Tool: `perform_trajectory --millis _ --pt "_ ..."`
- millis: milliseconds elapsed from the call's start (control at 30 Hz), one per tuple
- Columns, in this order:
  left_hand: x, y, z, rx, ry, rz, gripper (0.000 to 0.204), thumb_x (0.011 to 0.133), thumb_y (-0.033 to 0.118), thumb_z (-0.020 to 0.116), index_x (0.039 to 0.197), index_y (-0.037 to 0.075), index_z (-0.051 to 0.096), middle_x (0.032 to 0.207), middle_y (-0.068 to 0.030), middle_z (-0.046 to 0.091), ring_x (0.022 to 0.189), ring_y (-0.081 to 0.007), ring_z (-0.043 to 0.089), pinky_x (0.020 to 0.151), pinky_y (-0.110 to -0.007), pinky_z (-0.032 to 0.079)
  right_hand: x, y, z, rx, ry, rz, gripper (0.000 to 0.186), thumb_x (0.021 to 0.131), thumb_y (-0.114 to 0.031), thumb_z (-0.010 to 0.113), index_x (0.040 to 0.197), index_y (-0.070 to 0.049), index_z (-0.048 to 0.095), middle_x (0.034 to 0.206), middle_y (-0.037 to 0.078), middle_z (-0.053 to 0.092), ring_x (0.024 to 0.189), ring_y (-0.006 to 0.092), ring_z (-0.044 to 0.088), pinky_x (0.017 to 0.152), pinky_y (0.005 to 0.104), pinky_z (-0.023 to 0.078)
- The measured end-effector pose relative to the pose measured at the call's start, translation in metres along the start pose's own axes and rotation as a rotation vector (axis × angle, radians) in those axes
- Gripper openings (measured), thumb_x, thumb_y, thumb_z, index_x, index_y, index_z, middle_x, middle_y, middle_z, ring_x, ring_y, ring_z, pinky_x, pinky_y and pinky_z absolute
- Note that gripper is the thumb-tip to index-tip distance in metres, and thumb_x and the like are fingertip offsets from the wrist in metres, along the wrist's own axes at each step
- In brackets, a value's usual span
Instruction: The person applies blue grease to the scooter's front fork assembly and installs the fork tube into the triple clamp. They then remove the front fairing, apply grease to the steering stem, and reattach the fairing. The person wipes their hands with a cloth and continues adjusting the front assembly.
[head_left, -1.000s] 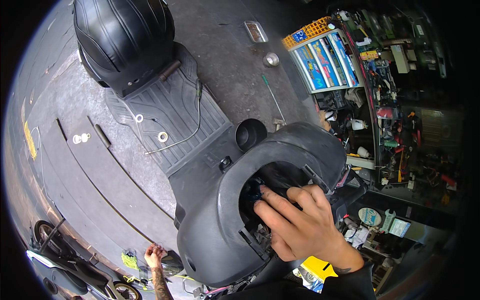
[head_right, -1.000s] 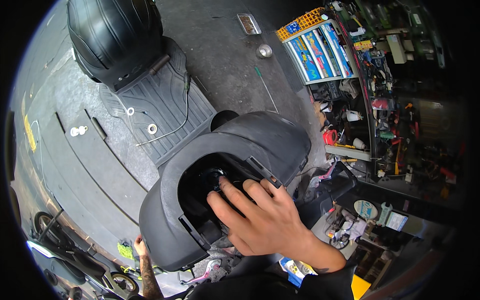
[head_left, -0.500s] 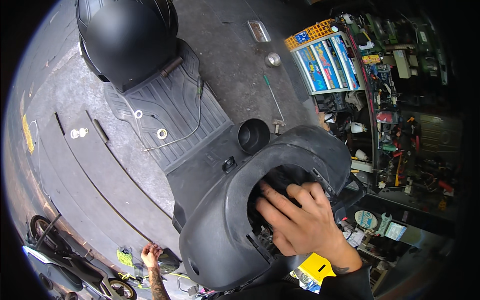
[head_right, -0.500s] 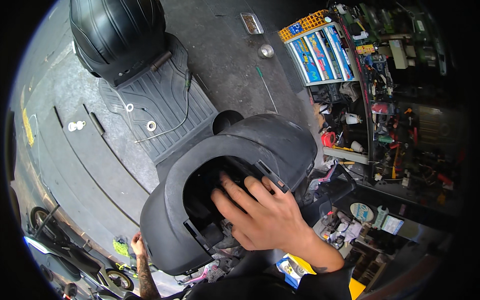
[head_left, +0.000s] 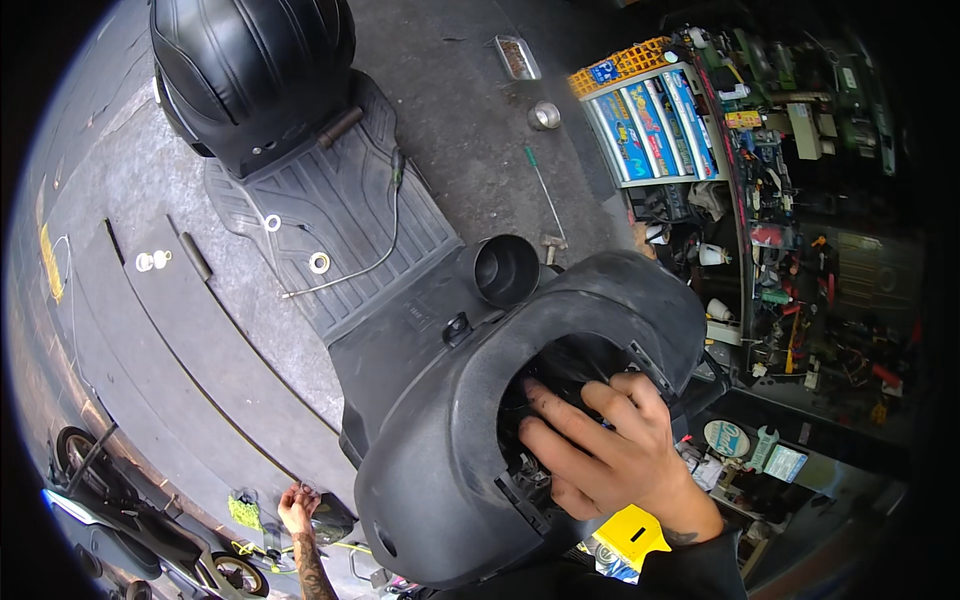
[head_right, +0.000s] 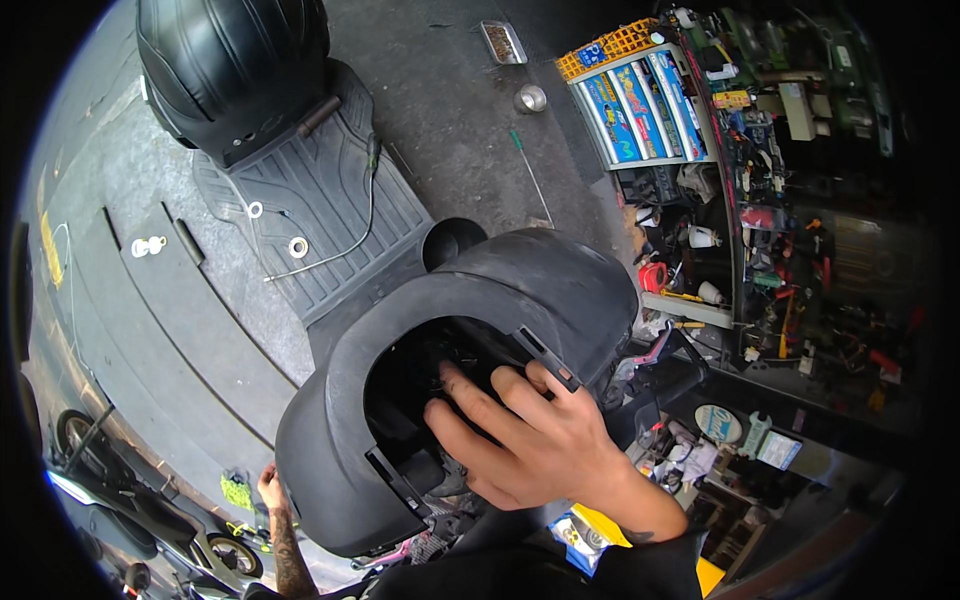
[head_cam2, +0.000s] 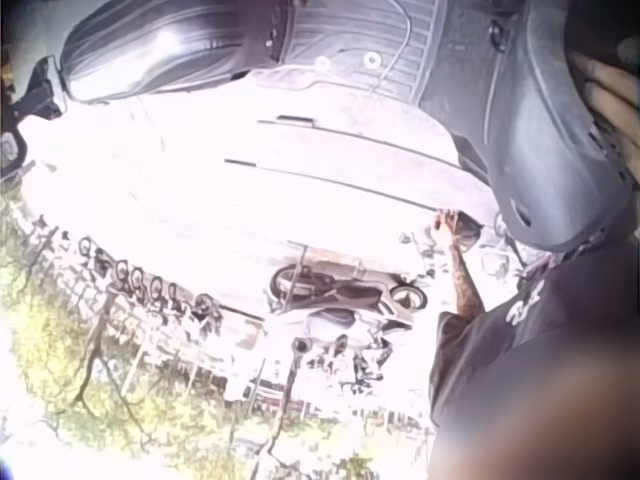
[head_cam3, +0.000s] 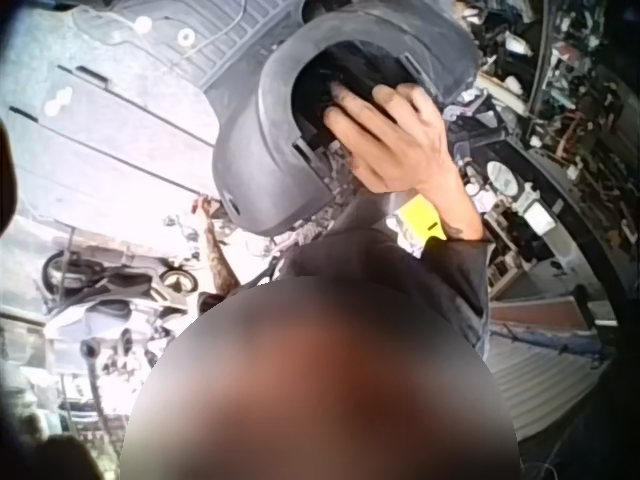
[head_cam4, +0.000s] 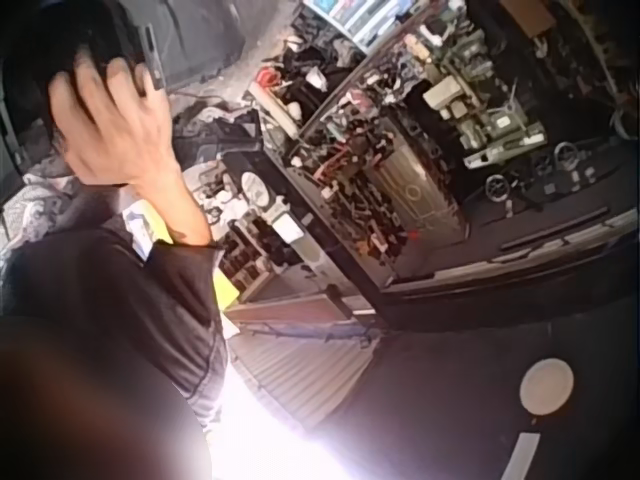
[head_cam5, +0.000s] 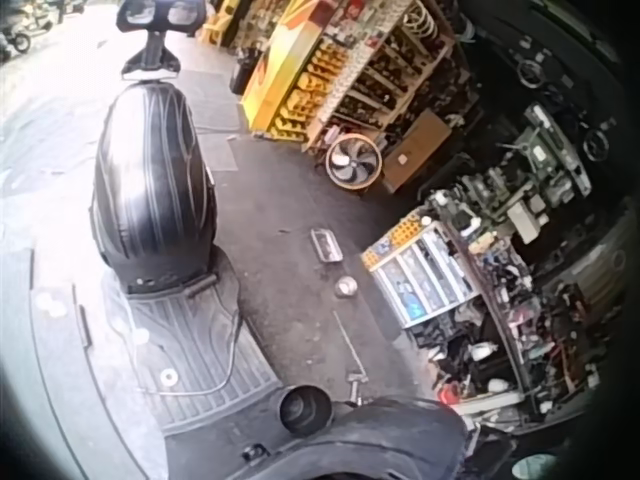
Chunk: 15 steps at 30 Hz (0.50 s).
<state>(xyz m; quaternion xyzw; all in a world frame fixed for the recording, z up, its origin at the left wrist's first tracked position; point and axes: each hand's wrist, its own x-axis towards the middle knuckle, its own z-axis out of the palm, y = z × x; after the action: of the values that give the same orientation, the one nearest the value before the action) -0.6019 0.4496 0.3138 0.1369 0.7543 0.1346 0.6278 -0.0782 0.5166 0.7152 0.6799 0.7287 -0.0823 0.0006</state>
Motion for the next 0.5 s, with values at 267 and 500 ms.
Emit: perform_trajectory --millis 267,500 --pt "0.002 0.002 -0.013 0.028 0.006 0.019 0.021 0.099 -0.001 0.059 0.12 -0.003 0.061 0.101 -0.0128 0.073 0.082 -0.0239 0.074 0.072 -0.036 0.066 0.001 0.002 0.001 0.019 -0.028 -0.007 0.049 0.075 -0.025 0.064 0.122 -0.012 0.072 0.128 0.014 0.07 0.095 0.0274 0.062 0.076 0.0383 0.05" --pt "0.002 0.041 -0.027 -0.056 -0.021 0.133 0.03 0.101 0.006 0.068 0.128 -0.003 0.063 0.103 -0.0109 0.074 0.087 -0.0218 0.075 0.075 -0.033 0.064 -0.005 0.0 -0.001 0.094 0.03 0.045 0.051 0.077 -0.022 0.063 0.126 -0.011 0.072 0.13 0.015 0.07 0.093 0.0277 0.063 0.075 0.0386 0.049"
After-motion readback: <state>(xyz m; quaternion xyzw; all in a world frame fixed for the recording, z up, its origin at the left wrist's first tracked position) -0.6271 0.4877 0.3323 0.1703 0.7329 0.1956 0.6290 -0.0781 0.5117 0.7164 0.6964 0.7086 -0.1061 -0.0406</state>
